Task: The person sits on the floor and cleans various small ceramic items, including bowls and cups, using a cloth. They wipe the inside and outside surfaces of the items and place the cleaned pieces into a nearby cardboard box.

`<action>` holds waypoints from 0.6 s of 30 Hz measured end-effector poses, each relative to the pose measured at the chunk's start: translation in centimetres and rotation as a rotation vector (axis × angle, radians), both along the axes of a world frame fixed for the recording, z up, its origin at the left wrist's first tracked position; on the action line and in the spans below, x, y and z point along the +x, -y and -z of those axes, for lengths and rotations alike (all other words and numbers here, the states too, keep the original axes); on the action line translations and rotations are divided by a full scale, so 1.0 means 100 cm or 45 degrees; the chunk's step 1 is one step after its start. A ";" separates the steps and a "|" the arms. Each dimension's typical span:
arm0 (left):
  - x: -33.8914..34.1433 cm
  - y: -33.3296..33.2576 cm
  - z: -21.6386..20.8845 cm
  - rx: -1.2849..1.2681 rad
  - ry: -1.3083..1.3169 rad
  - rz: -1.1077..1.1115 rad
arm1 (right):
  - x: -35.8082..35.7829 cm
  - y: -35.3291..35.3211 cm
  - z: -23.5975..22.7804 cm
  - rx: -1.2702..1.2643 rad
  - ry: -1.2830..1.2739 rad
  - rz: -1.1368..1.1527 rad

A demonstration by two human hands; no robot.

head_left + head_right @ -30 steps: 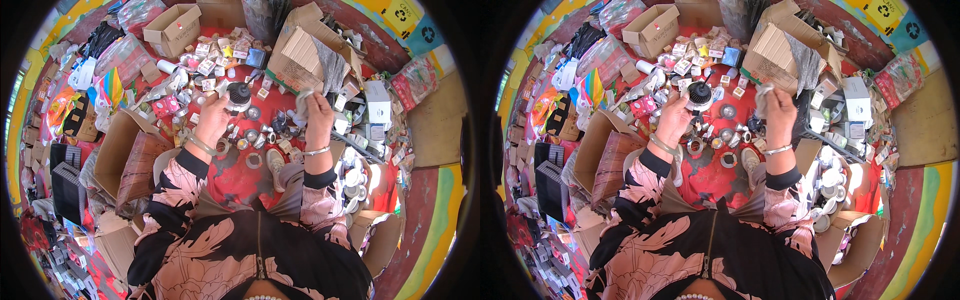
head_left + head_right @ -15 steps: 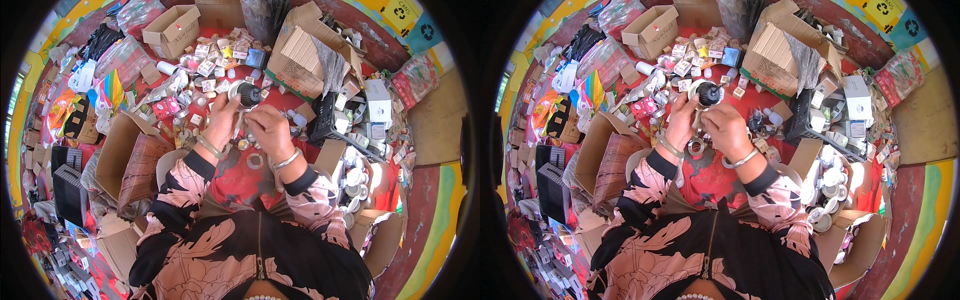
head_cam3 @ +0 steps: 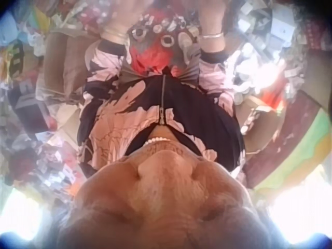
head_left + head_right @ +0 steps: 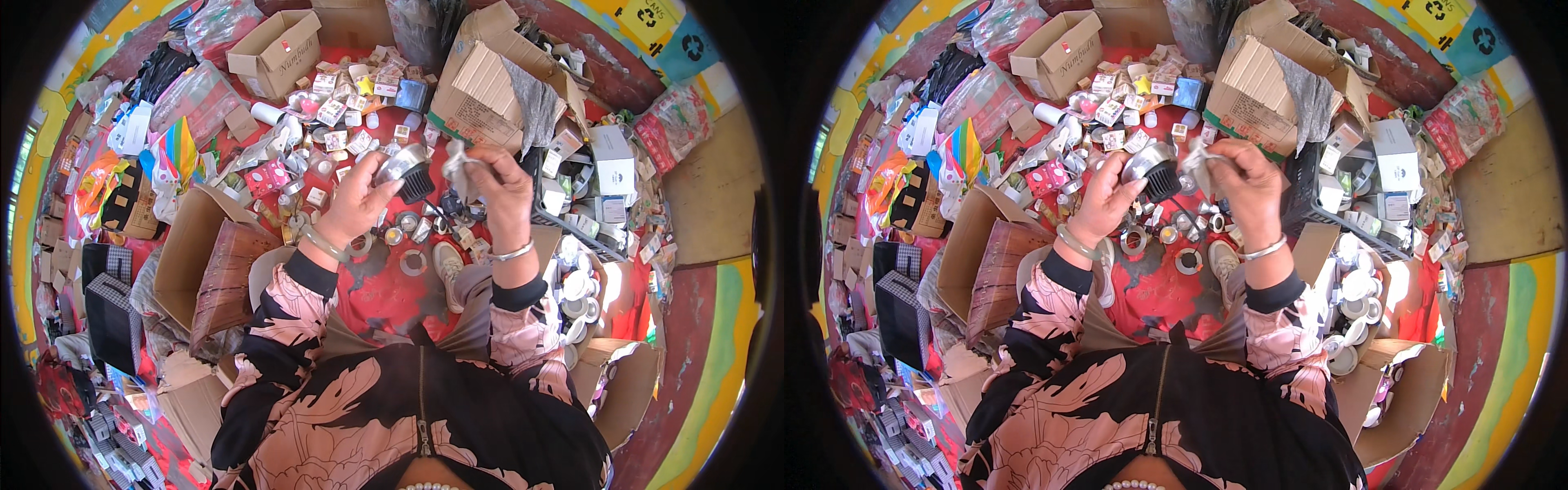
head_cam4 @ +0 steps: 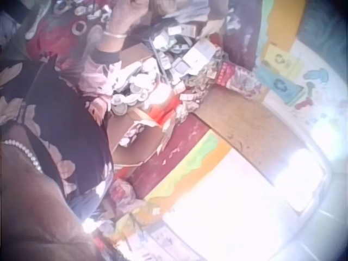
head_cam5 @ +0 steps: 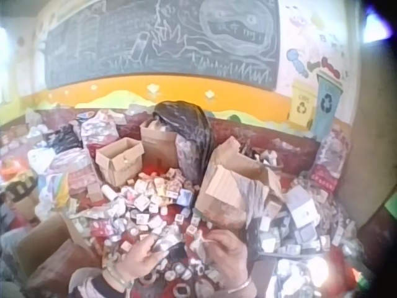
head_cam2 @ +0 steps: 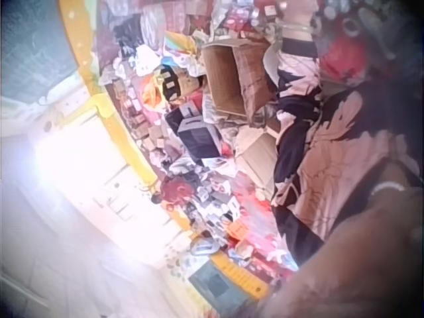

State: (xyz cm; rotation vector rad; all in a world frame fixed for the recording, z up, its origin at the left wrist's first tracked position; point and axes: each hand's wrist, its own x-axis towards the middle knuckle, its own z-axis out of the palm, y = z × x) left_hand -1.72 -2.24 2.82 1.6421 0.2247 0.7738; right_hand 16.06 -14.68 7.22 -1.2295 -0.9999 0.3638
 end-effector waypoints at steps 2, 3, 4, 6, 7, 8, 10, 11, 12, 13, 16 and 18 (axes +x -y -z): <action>0.001 0.002 0.001 0.184 -0.145 -0.068 | -0.011 -0.005 0.001 -0.024 0.391 0.155; 0.001 0.005 -0.001 0.317 -0.184 -0.097 | -0.014 -0.008 0.003 -0.044 0.647 0.229; 0.003 0.008 -0.004 0.450 -0.223 -0.125 | -0.018 -0.009 0.003 -0.065 0.763 0.225; 0.010 0.015 -0.006 0.699 -0.181 -0.208 | -0.023 -0.012 0.010 -0.088 0.907 0.229; 0.012 0.016 -0.004 0.684 -0.196 -0.200 | -0.026 -0.012 0.012 -0.097 0.938 0.228; 0.012 0.016 -0.001 0.673 -0.215 -0.200 | -0.030 -0.013 0.011 -0.082 1.002 0.173; 0.011 0.015 0.003 0.696 -0.256 -0.217 | -0.037 -0.014 0.010 -0.054 1.130 0.064; 0.011 0.014 0.004 0.687 -0.237 -0.223 | -0.039 -0.014 0.012 -0.045 1.114 0.047; 0.012 0.013 0.005 0.678 -0.218 -0.228 | -0.040 -0.014 0.016 -0.036 1.099 0.032; 0.012 0.012 0.006 0.669 -0.199 -0.232 | -0.040 -0.014 0.019 -0.027 1.083 0.016; 0.012 0.017 -0.003 0.541 -0.180 -0.188 | -0.021 -0.010 0.008 -0.037 1.047 0.193; 0.010 0.012 0.006 0.334 -0.201 -0.109 | -0.003 -0.010 0.012 -0.052 0.872 0.335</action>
